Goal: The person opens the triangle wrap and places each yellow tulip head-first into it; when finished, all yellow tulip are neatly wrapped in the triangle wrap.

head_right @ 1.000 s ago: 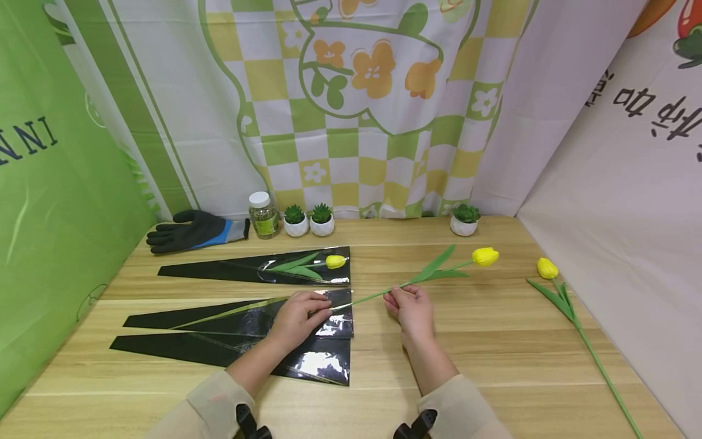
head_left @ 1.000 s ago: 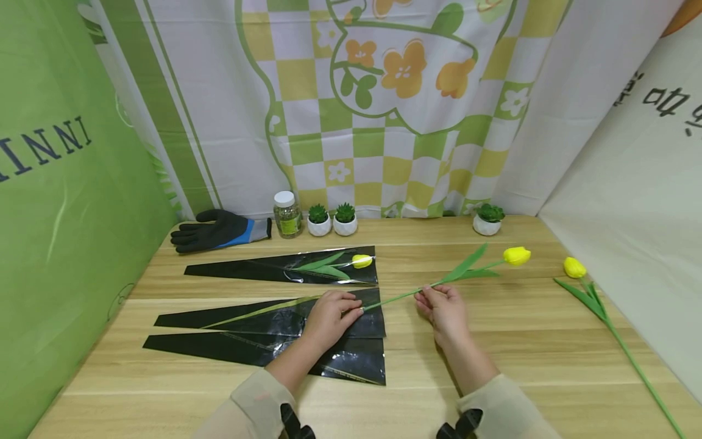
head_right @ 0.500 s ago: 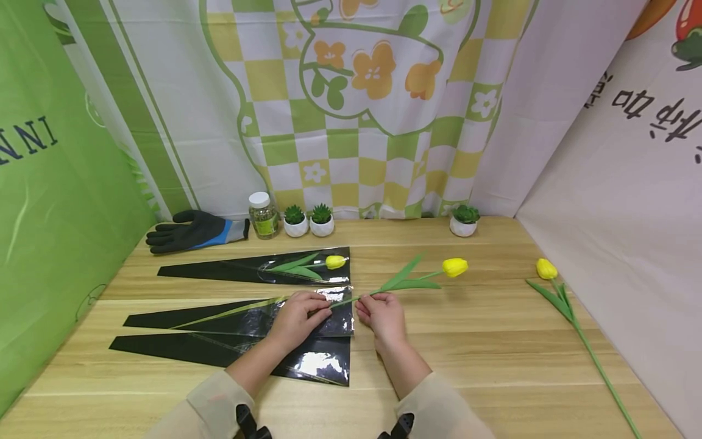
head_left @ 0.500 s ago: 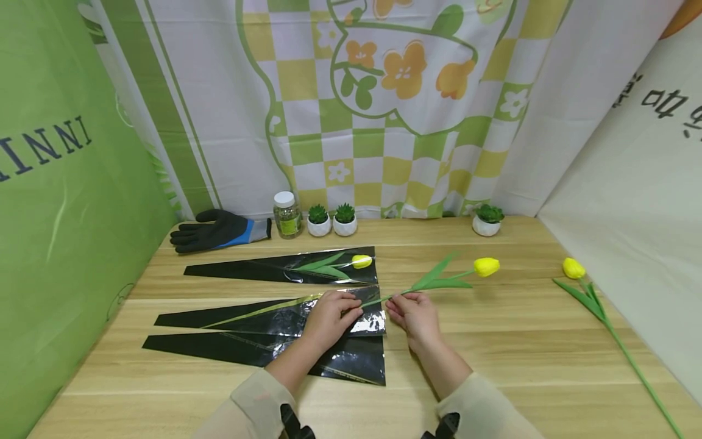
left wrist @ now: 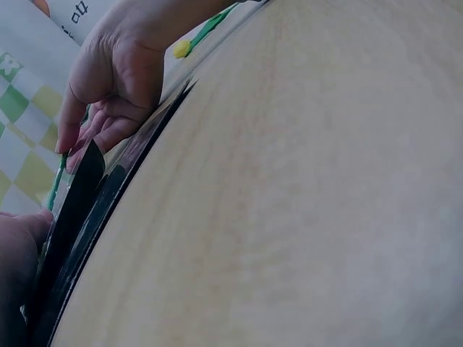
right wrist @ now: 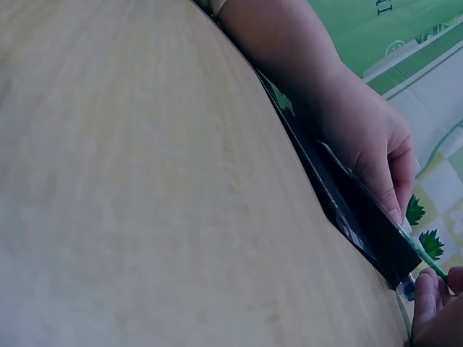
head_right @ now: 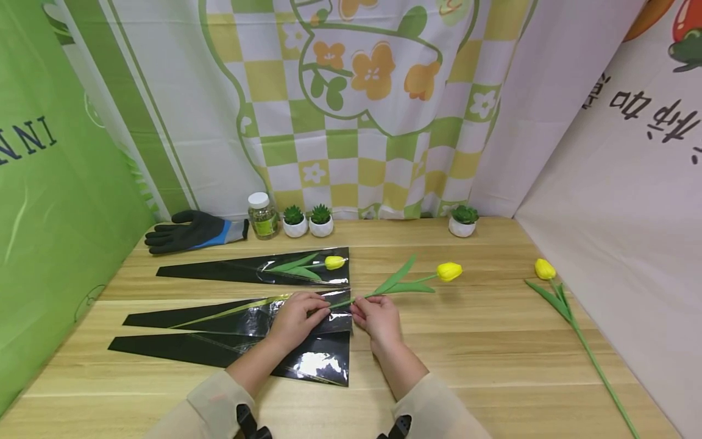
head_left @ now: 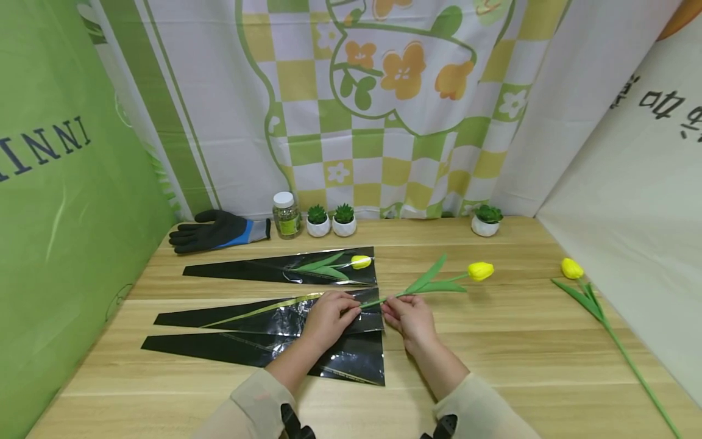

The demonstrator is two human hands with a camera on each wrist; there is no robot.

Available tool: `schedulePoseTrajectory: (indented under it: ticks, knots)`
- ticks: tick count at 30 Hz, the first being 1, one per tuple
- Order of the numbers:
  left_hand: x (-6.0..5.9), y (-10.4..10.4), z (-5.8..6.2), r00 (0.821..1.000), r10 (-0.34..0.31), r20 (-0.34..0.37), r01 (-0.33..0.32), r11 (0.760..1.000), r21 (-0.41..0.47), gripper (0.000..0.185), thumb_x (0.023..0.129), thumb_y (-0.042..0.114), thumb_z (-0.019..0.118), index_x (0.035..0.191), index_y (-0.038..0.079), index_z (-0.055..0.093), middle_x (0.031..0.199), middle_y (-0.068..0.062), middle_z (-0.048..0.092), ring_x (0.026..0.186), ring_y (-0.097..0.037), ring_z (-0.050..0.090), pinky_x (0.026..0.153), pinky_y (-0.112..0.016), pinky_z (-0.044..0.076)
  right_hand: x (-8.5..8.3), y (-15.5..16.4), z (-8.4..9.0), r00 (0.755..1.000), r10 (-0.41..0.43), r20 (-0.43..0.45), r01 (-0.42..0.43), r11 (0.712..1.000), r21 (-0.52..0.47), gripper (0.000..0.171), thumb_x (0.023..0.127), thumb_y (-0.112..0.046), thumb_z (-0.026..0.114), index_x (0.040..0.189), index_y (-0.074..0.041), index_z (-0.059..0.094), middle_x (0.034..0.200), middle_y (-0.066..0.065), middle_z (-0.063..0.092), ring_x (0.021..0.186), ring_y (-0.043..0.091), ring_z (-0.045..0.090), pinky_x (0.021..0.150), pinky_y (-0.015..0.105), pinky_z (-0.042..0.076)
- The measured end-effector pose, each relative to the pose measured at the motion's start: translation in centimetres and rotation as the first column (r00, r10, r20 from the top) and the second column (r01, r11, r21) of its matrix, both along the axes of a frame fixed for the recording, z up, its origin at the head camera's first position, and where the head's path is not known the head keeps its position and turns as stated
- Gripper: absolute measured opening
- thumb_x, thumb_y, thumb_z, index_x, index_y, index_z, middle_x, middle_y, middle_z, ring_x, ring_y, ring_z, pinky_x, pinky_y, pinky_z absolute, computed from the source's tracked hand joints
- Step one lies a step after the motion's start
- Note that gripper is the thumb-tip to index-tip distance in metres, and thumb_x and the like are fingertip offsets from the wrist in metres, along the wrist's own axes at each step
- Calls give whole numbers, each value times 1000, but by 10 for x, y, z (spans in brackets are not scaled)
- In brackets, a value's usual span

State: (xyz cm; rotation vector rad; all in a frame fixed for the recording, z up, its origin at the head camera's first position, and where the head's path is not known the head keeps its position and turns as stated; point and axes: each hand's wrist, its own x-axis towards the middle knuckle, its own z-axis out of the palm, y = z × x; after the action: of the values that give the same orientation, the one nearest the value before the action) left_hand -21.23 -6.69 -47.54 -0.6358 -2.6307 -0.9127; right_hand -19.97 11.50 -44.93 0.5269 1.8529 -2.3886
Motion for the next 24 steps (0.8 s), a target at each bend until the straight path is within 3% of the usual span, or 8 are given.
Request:
schedulePoseTrajectory:
  ticks: [9,17,21,24]
  knots:
    - [0,0,-1,1000,-9,6,9,1000,-12,15,90,23,71,97,13,78,106,-4,73,107,-24,64,97,-39,51,5,10,3,996,81,21,-81,997,-17,24,96,1,54,117,10,45,87,4,68,78,7,69,73,19,59]
    - [-1,1,-1,1000,8,1,-8,997,-73,15,89,25,71,97,15,79,106,-2,72,107,-22,63,96,-38,52,12,22,4,980,193,53,-192,981,-26,48,98,1,50,139,18,32,110,14,68,86,8,67,80,19,58]
    - [-1,2,-1,1000,6,-1,-6,996,-85,15,89,26,72,97,15,79,107,-2,72,106,-21,63,94,-38,52,14,27,5,972,223,75,-223,975,-10,51,99,0,49,143,17,30,120,20,65,89,8,67,83,20,58]
    - [-1,2,-2,1000,5,9,-4,996,-86,16,89,26,72,98,15,79,108,-2,72,107,-22,63,95,-39,52,15,31,6,966,243,84,-244,970,5,50,99,-2,50,142,16,33,118,20,66,90,9,67,84,22,58]
